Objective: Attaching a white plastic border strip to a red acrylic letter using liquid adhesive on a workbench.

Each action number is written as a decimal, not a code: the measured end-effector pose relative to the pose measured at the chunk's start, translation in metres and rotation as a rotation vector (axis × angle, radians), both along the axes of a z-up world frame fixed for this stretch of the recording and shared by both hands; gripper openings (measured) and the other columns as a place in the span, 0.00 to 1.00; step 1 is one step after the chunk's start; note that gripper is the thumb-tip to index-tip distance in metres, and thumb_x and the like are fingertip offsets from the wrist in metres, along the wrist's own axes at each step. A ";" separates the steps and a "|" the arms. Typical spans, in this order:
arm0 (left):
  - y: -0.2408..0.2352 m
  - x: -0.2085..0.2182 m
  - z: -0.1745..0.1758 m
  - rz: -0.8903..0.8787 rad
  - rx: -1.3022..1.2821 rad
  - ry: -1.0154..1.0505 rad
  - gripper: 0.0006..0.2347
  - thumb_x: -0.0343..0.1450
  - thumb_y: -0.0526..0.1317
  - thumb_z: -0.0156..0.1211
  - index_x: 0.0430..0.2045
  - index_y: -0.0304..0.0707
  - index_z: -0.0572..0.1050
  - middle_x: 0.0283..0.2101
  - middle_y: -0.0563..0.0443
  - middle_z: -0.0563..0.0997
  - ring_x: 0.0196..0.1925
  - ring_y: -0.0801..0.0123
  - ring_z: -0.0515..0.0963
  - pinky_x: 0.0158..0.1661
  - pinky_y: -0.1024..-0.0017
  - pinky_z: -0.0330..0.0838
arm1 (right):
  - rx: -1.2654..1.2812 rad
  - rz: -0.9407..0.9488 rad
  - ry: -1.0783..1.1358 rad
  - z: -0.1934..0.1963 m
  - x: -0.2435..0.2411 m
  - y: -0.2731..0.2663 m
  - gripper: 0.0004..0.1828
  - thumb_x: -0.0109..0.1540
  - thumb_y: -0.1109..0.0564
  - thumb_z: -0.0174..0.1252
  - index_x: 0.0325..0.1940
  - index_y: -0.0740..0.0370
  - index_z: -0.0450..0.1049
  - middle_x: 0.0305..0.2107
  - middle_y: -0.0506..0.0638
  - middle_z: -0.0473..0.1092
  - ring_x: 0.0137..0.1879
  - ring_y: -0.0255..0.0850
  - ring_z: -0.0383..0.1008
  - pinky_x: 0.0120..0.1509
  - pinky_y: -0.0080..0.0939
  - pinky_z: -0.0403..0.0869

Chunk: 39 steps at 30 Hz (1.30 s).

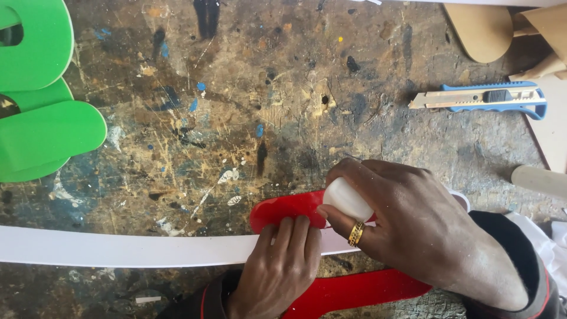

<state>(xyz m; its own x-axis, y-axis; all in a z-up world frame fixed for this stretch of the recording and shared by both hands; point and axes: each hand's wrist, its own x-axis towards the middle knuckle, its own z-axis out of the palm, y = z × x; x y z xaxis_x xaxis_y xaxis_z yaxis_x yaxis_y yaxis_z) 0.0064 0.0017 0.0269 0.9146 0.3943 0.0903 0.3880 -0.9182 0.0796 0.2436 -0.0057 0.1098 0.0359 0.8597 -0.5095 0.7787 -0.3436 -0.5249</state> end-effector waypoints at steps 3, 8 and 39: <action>0.001 0.001 0.002 0.005 0.007 -0.005 0.06 0.82 0.36 0.59 0.35 0.46 0.79 0.38 0.51 0.80 0.39 0.64 0.79 0.39 0.68 0.76 | 0.004 -0.002 -0.029 0.000 0.002 -0.002 0.15 0.68 0.37 0.67 0.53 0.42 0.78 0.32 0.46 0.84 0.33 0.51 0.85 0.33 0.57 0.77; 0.001 0.000 0.001 0.001 -0.010 -0.014 0.05 0.83 0.37 0.60 0.39 0.44 0.80 0.39 0.51 0.81 0.40 0.63 0.80 0.39 0.68 0.77 | 0.022 -0.003 0.007 0.000 -0.001 -0.001 0.14 0.68 0.38 0.66 0.53 0.42 0.77 0.34 0.45 0.85 0.35 0.50 0.85 0.35 0.55 0.78; -0.003 -0.001 -0.003 0.007 0.045 0.002 0.08 0.82 0.33 0.60 0.32 0.46 0.77 0.40 0.51 0.83 0.40 0.65 0.80 0.40 0.70 0.78 | 0.105 -0.303 0.348 -0.011 0.053 0.021 0.37 0.57 0.71 0.69 0.69 0.57 0.67 0.57 0.49 0.88 0.69 0.40 0.89 0.72 0.41 0.84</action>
